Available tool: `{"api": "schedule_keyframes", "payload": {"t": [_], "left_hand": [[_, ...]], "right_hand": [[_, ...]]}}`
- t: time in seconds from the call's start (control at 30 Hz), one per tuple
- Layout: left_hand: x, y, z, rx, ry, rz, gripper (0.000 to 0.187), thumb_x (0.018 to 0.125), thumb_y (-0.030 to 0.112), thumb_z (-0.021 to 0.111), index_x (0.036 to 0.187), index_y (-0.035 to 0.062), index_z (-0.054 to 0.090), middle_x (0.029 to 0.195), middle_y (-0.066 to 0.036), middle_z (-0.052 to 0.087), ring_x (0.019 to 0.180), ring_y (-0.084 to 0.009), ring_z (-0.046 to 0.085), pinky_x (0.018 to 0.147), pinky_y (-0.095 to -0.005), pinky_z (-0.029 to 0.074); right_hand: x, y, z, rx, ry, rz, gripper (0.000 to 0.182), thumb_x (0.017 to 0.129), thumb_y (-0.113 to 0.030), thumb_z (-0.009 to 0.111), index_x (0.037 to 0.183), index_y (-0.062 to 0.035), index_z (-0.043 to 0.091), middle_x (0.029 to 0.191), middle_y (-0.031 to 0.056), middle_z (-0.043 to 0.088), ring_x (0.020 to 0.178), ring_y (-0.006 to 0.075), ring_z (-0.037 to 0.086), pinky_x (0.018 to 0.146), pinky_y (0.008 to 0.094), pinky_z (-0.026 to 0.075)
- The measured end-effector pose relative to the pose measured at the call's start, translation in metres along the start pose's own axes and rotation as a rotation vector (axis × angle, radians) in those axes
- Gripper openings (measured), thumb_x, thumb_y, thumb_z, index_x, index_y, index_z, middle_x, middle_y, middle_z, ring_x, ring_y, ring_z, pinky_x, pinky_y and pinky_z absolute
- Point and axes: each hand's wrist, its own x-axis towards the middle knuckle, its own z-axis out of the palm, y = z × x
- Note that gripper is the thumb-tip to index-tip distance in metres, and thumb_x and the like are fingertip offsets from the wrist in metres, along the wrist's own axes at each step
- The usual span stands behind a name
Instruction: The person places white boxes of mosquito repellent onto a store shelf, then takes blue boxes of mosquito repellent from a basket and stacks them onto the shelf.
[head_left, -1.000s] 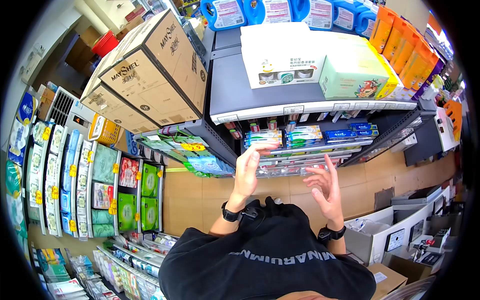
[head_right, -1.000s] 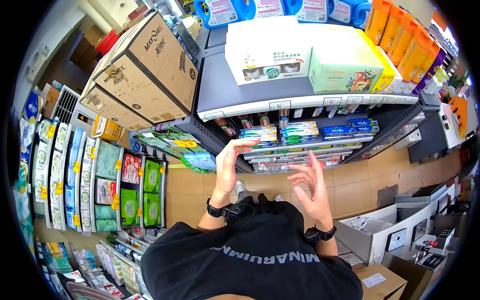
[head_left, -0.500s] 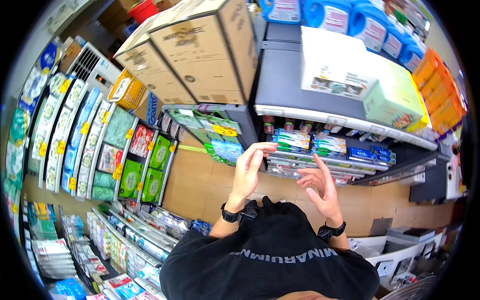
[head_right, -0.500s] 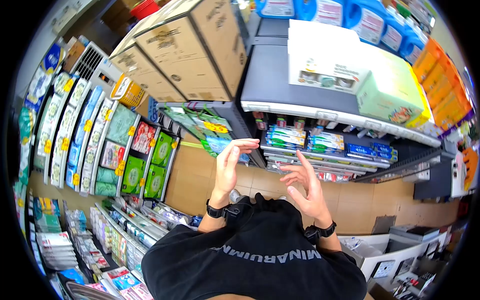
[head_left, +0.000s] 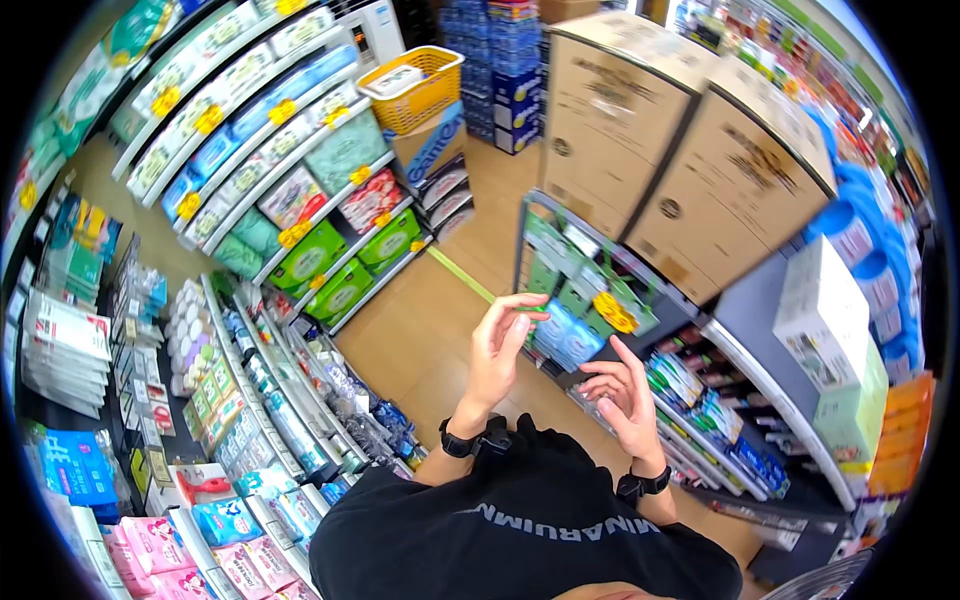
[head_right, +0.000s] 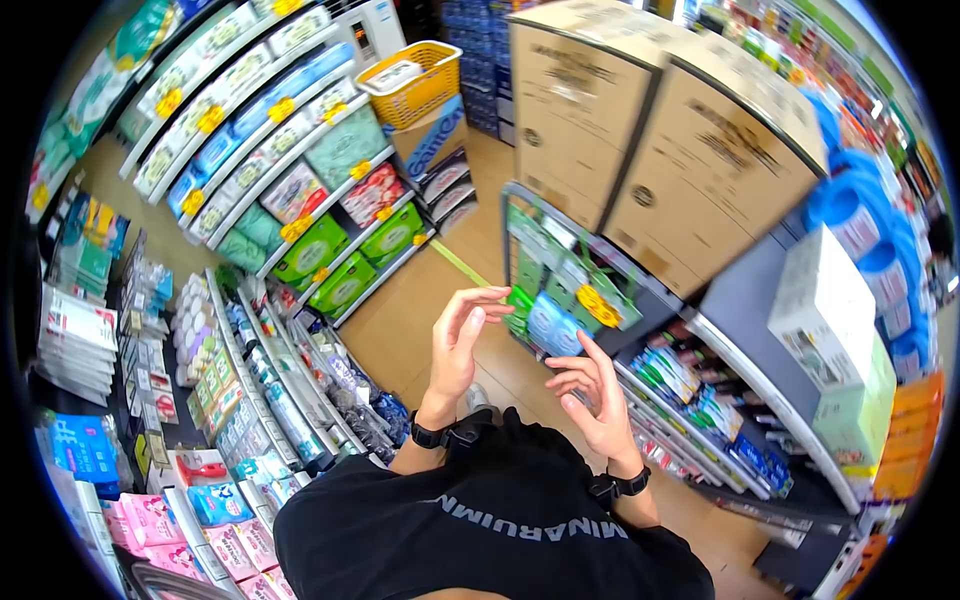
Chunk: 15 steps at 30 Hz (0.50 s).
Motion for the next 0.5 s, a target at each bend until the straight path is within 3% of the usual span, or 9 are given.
{"api": "schedule_keyframes", "payload": {"t": [0.07,0.3,0.5], "left_hand": [[0.009,0.007,-0.033,0.079,0.105,0.014,0.034,0.107,0.025,0.050,0.127,-0.0014,0.058,0.132,-0.016,0.065,0.112,-0.0253,0.070,0.095,-0.0359,0.051],[0.025,0.034,-0.155,0.156,0.293,0.042,0.033,0.107,0.025,0.051,0.126,-0.0015,0.060,0.130,-0.017,0.065,0.111,-0.0259,0.070,0.095,-0.0360,0.051],[0.024,0.051,-0.230,0.187,0.394,0.027,0.024,0.107,0.016,0.053,0.121,-0.0015,0.061,0.118,-0.012,0.069,0.112,-0.0197,0.066,0.099,-0.0325,0.049]], "right_hand": [[0.030,0.010,0.021,0.005,-0.054,0.010,0.079,0.097,-0.009,0.064,0.163,-0.0017,0.020,0.137,0.0194,0.060,0.109,0.0240,0.066,0.095,0.0366,0.052],[0.125,0.045,0.108,0.059,-0.219,0.034,0.078,0.098,-0.008,0.063,0.163,-0.0016,0.020,0.136,0.0189,0.059,0.109,0.0234,0.066,0.095,0.0357,0.052],[0.183,0.059,0.174,0.105,-0.306,0.039,0.078,0.098,-0.007,0.062,0.163,-0.0012,0.019,0.135,0.0202,0.060,0.109,0.0237,0.066,0.096,0.0354,0.052]]}}
